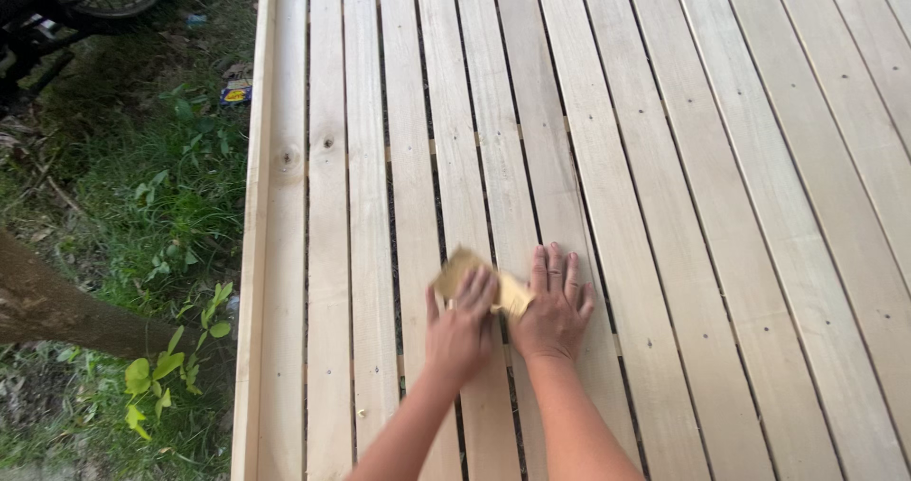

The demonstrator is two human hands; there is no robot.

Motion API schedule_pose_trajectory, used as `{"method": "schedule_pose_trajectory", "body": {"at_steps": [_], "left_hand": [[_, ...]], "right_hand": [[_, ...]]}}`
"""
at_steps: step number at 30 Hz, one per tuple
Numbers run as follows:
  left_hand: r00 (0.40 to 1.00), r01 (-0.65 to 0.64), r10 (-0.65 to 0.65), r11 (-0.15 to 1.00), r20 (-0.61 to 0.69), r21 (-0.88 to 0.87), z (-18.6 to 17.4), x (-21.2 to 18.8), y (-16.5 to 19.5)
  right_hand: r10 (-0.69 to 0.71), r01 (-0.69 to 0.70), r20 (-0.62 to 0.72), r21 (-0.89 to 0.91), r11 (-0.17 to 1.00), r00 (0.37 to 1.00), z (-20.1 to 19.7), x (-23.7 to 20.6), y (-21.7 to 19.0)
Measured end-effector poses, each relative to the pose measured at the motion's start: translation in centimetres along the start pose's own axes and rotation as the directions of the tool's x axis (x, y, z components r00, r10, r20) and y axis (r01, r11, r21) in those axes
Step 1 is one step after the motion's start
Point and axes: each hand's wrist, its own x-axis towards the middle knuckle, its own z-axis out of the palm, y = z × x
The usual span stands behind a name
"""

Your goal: The person sands the slatted wooden surface of a large bench-like furniture piece by hand, rubbing a piece of sandpaper back and forth along the wood slats, working across different sections of the surface and occasionally switching the sandpaper in their hand.

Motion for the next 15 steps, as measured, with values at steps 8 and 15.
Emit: {"method": "schedule_pose_trajectory", "body": {"at_steps": [8, 15], "left_hand": [[0.952, 0.169, -0.129, 0.977, 0.277, -0.127, -2.8, -3.2, 1.8], [0.941, 0.155, -0.113, 0.982, 0.318, -0.111, -3.2, -2.2, 1.5]], "right_hand": [[0.022, -0.023, 0.053, 0.003, 1.0, 0.998, -0.5, -0.2, -0.1], [0.03, -0.03, 0.013, -0.012, 0.999, 0.999, 1.2, -0.3, 0.5]]}}
